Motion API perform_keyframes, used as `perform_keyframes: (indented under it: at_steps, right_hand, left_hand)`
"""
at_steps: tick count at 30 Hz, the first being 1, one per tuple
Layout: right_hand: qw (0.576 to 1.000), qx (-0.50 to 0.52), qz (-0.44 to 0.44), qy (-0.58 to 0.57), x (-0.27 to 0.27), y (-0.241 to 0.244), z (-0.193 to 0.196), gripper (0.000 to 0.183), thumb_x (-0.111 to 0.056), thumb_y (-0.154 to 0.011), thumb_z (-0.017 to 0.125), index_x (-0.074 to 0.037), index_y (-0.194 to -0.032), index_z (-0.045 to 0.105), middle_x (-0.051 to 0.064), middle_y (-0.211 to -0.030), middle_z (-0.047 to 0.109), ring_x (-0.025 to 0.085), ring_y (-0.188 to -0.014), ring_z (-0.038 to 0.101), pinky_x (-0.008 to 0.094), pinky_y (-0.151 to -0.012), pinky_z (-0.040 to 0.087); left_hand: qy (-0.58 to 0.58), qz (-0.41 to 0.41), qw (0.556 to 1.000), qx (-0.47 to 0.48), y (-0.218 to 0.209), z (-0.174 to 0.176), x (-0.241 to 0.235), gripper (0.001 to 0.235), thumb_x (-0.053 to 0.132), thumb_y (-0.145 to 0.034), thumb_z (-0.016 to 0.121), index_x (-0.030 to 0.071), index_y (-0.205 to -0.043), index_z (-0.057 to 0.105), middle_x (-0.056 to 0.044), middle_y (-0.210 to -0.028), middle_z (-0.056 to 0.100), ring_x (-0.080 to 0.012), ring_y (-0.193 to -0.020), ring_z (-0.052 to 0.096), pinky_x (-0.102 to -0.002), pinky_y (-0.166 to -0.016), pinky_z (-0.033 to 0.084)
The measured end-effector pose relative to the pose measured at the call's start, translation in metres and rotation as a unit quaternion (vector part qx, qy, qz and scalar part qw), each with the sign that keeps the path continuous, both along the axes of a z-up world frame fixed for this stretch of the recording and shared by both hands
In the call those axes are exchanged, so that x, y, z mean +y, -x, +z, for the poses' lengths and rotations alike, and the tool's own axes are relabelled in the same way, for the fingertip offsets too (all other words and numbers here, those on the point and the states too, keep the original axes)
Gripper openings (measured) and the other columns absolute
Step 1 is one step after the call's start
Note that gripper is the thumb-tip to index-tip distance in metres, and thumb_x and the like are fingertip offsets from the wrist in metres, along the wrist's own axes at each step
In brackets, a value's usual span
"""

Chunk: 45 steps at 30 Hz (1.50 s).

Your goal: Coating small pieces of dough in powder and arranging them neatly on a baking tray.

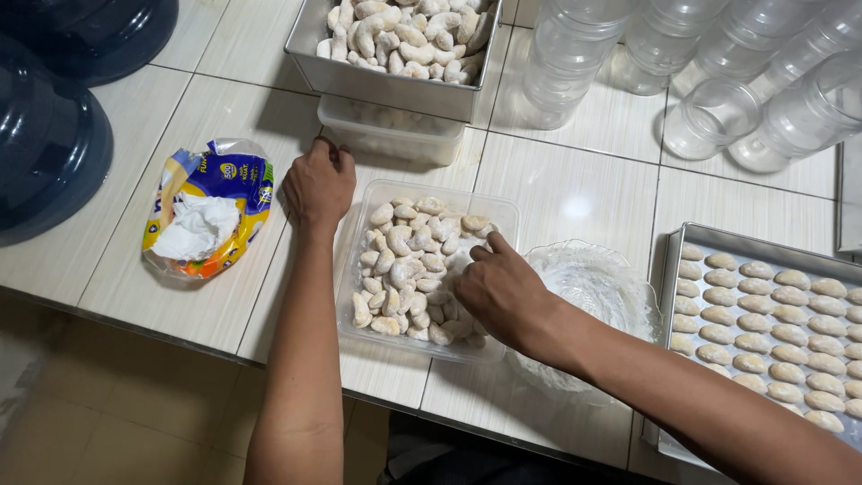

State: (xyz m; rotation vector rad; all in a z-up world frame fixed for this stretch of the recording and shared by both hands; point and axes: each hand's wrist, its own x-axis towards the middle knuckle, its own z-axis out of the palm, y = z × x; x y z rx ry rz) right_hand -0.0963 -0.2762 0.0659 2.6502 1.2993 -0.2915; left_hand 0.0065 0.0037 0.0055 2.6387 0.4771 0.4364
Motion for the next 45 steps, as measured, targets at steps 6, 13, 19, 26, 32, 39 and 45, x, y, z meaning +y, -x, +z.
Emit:
perform_keyframes:
  at_steps: [6, 13, 19, 26, 32, 39, 45]
  right_hand:
    - [1.0, 0.013, -0.001, -0.005, 0.004, 0.001, 0.002, 0.011, -0.007, -0.084, 0.071, -0.014, -0.08, 0.078, 0.007, -0.075, 0.075, 0.023, -0.083, 0.065, 0.044, -0.096, 0.035]
    - [0.999, 0.004, -0.009, -0.038, -0.008, -0.001, 0.024, 0.005, -0.01, -0.083, 0.075, -0.013, -0.082, 0.077, 0.007, -0.077, 0.075, 0.023, -0.087, 0.066, 0.043, -0.097, 0.036]
    - [0.985, 0.103, -0.096, -0.097, -0.065, -0.004, 0.094, 0.009, -0.024, -0.087, 0.075, -0.015, -0.088, 0.073, 0.001, -0.094, 0.076, 0.025, -0.102, 0.065, 0.047, -0.107, 0.038]
    - [0.963, 0.074, -0.23, -0.116, -0.15, 0.012, 0.034, 0.004, -0.023, -0.087, 0.073, -0.019, -0.086, 0.072, -0.003, -0.095, 0.073, 0.019, -0.101, 0.067, 0.044, -0.107, 0.04]
    - [0.963, 0.036, -0.247, -0.103, -0.181, 0.036, -0.004, 0.005, -0.023, -0.085, 0.074, -0.026, -0.088, 0.07, -0.01, -0.093, 0.069, 0.013, -0.099, 0.064, 0.039, -0.103, 0.04]
    - [0.967, 0.025, -0.244, -0.07, -0.191, 0.06, -0.01, 0.004, -0.026, -0.089, 0.068, -0.03, -0.09, 0.068, -0.013, -0.093, 0.065, 0.01, -0.1, 0.059, 0.036, -0.101, 0.04]
    - [0.961, 0.027, -0.262, -0.084, -0.189, 0.07, -0.009, 0.006, -0.023, -0.09, 0.066, -0.028, -0.093, 0.069, -0.009, -0.093, 0.069, 0.012, -0.099, 0.061, 0.038, -0.103, 0.04]
  left_hand:
    - [-0.006, -0.003, 1.0, 0.005, 0.0, 0.0, 0.0, 0.031, 0.035, -0.098, 0.054, 0.008, -0.092, 0.069, -0.019, -0.079, 0.074, -0.0443, -0.075, 0.074, -0.055, -0.067, 0.057]
    - [-0.021, -0.008, 1.0, -0.001, 0.003, 0.003, -0.003, 0.032, 0.036, -0.1, 0.054, 0.008, -0.094, 0.068, -0.019, -0.08, 0.074, -0.0447, -0.076, 0.074, -0.056, -0.068, 0.057]
    - [-0.032, -0.007, 0.999, 0.006, 0.003, 0.002, -0.003, 0.032, 0.037, -0.1, 0.054, 0.008, -0.096, 0.069, -0.019, -0.081, 0.075, -0.0451, -0.077, 0.074, -0.055, -0.07, 0.057]
    - [-0.041, -0.012, 0.999, -0.004, 0.003, -0.004, 0.0, 0.032, 0.038, -0.101, 0.055, 0.01, -0.096, 0.069, -0.02, -0.08, 0.074, -0.0456, -0.076, 0.074, -0.055, -0.069, 0.057]
    - [-0.051, -0.013, 0.999, -0.012, 0.004, -0.001, -0.003, 0.029, 0.033, -0.101, 0.055, 0.008, -0.098, 0.07, -0.02, -0.079, 0.074, -0.0457, -0.075, 0.074, -0.055, -0.067, 0.057]
    - [-0.055, -0.01, 0.998, -0.013, 0.002, -0.006, -0.001, 0.032, 0.034, -0.102, 0.055, 0.007, -0.099, 0.072, -0.021, -0.079, 0.074, -0.046, -0.076, 0.074, -0.055, -0.068, 0.057]
    - [-0.051, -0.018, 0.998, -0.012, 0.003, -0.005, -0.002, 0.032, 0.033, -0.102, 0.055, 0.006, -0.1, 0.072, -0.021, -0.079, 0.074, -0.0463, -0.077, 0.074, -0.056, -0.069, 0.056]
